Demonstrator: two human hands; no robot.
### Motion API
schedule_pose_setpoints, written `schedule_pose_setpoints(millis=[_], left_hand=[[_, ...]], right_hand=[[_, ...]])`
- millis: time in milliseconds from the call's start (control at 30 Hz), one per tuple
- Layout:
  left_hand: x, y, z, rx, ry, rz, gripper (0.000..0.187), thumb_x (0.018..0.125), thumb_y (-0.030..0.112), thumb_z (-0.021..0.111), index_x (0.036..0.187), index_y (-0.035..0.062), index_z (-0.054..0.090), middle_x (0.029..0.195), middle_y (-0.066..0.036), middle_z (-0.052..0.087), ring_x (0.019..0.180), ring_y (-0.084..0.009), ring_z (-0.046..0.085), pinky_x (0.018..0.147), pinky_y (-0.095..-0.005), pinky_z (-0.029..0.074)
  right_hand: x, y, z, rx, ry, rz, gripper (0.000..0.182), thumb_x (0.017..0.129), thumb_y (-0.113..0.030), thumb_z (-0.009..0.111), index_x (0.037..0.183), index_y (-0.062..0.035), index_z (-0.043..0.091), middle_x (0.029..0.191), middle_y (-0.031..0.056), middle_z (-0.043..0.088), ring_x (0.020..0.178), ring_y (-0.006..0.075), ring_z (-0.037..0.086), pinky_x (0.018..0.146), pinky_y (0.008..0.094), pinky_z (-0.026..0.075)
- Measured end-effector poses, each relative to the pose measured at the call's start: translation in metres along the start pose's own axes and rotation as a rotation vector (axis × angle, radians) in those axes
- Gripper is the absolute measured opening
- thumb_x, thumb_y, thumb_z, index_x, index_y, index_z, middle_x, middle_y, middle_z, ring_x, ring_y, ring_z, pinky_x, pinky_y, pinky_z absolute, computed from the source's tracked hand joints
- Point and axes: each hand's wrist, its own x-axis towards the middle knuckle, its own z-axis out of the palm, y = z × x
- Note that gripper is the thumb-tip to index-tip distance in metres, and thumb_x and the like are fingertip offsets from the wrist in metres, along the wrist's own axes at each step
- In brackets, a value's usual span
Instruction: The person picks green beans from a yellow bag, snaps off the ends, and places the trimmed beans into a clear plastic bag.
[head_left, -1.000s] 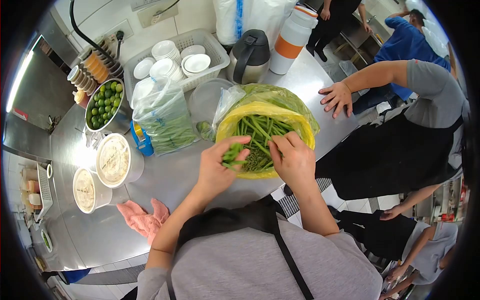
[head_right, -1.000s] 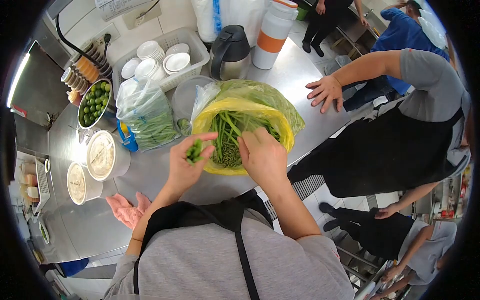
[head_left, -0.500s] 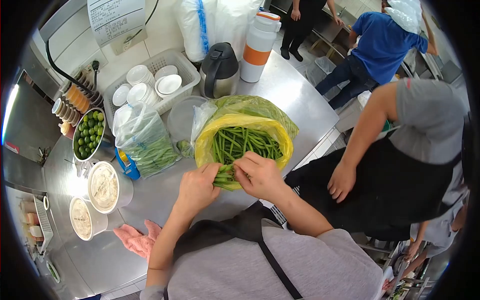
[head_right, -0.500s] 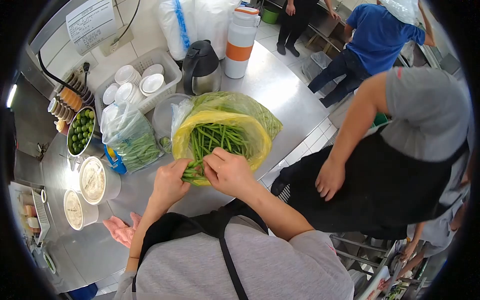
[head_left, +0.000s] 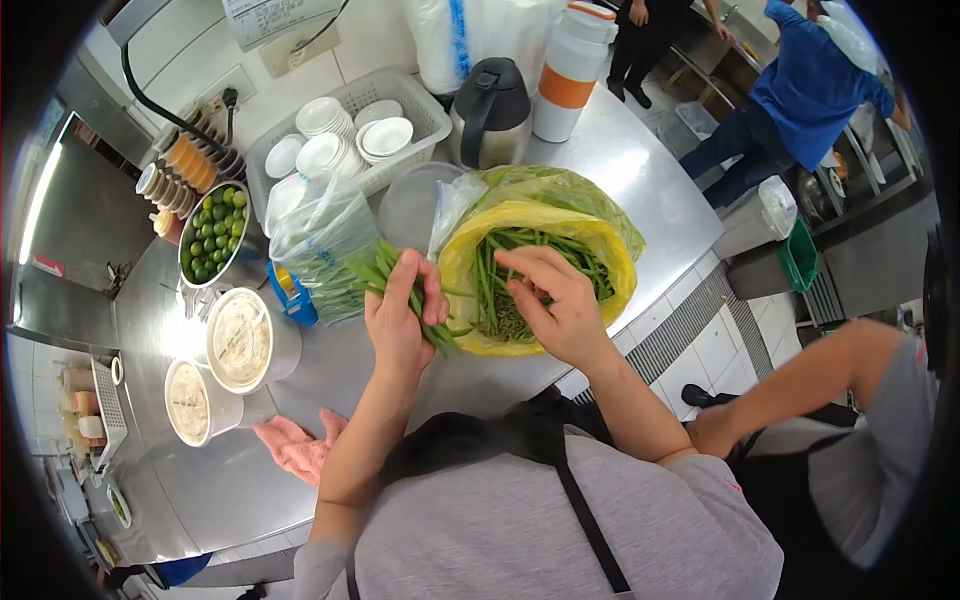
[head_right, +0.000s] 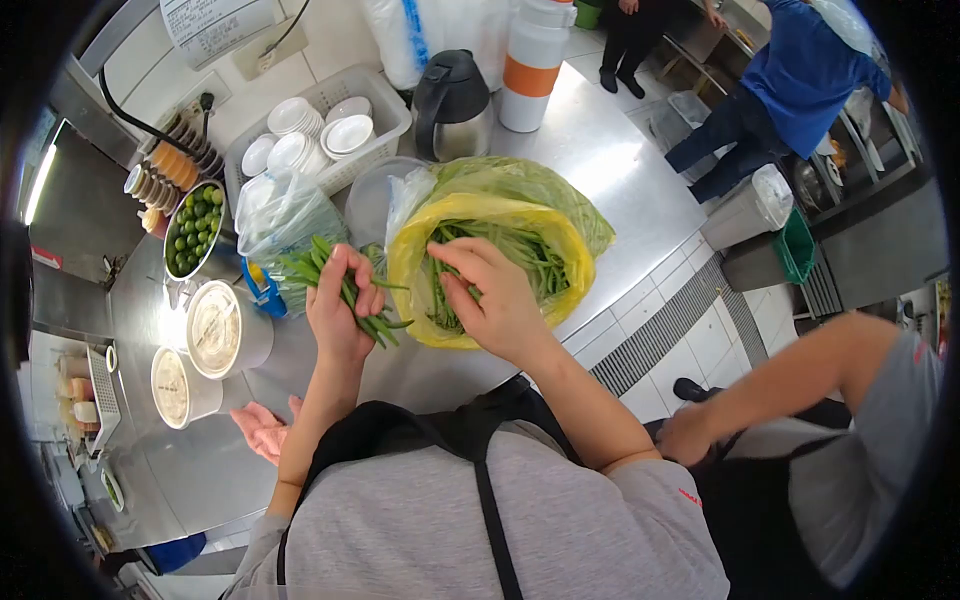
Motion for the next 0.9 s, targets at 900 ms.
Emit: schedule_pose_setpoints(millis=[900], left_hand=[[-0.002, -0.015, -0.001, 0.611, -0.162, -0.114, 0.015, 0.088, 0.014, 0.056, 0.080, 0.0011, 0.055, 0.073, -0.007, 0.058, 0.066, -0.0108, 0.054, 0.054, -0.0238, 0.041]], right_hand=[[-0.063, 0.046, -0.006, -0.812, -0.387, 0.291, 0.018, 0.077, -0.022, 0.062, 0.075, -0.0046, 0.060, 0.078, 0.0092, 0.055, 0.067, 0.0258, 0.060, 0.059, 0.0357, 0.050]])
